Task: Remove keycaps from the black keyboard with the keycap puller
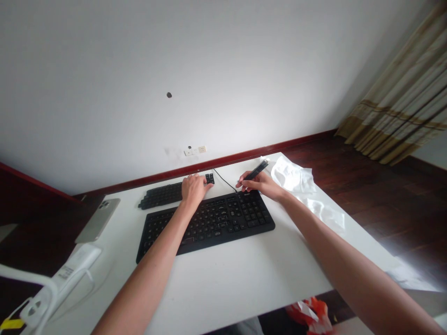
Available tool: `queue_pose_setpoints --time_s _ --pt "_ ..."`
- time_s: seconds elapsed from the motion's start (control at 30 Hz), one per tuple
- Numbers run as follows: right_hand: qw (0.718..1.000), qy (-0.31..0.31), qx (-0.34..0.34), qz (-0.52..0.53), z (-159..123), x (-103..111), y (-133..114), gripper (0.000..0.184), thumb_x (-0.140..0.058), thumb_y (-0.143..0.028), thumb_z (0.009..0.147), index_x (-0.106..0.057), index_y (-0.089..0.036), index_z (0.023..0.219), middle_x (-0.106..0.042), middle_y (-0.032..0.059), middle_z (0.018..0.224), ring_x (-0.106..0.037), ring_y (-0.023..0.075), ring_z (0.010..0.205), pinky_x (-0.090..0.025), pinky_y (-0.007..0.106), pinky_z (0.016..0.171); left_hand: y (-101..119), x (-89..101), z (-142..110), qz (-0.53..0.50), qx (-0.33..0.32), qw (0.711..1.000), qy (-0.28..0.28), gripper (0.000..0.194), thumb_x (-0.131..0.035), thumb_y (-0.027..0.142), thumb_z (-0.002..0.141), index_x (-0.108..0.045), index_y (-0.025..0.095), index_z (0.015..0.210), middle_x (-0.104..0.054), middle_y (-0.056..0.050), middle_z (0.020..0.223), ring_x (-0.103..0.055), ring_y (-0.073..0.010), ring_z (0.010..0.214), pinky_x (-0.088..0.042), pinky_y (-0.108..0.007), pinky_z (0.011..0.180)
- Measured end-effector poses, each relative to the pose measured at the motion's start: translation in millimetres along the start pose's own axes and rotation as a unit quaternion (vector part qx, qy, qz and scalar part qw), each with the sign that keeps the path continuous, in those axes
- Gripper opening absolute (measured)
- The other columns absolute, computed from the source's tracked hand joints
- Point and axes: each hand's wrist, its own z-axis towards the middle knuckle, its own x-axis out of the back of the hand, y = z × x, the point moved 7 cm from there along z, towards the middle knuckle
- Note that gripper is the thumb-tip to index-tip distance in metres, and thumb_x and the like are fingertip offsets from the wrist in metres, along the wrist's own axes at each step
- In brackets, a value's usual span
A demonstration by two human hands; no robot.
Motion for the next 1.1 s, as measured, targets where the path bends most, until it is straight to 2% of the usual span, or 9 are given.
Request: queue_pose_setpoints --time_s 0.37,0.73,1.1 --pt "1.000 0.002 0.004 0.003 -1 0 -1 0.032 -0.081 -0.046 0.085 -0.070 -0.019 0.098 -0.081 0.0096 0.103 -0.072 0.0195 0.081 -0.053 0.031 0.071 -9 -6.5 6 0.009 0.001 1.000 0.001 0.059 -0.063 0.078 0.090 -0.079 0.024 0.105 -0.074 -0.012 0.110 -0.063 -0.0320 0.108 -0.045 -0.040 0.096" --pt "1.000 0.003 0.003 0.000 -1 -1 -3 0.034 -0.082 -0.049 0.084 -0.071 -0.019 0.098 -0.081 0.0094 0.102 -0.073 0.0207 0.082 -0.054 0.032 0.070 -6 -8.4 11 0.014 -0.003 1.000 -0.018 0.065 -0.057 0.080 0.092 -0.079 0.024 0.114 -0.075 -0.012 0.114 -0.062 -0.0318 0.110 -0.044 -0.040 0.097" --pt "1.000 0.002 0.003 0.002 -1 0 -1 0.033 -0.082 -0.047 0.085 -0.071 -0.019 0.098 -0.081 0.0094 0.103 -0.073 0.0202 0.082 -0.054 0.032 0.072 -6 -10.1 10 0.020 -0.003 1.000 -0.008 0.068 -0.055 0.082 0.092 -0.079 0.023 0.115 -0.075 -0.013 0.113 -0.063 -0.0330 0.109 -0.044 -0.041 0.097"
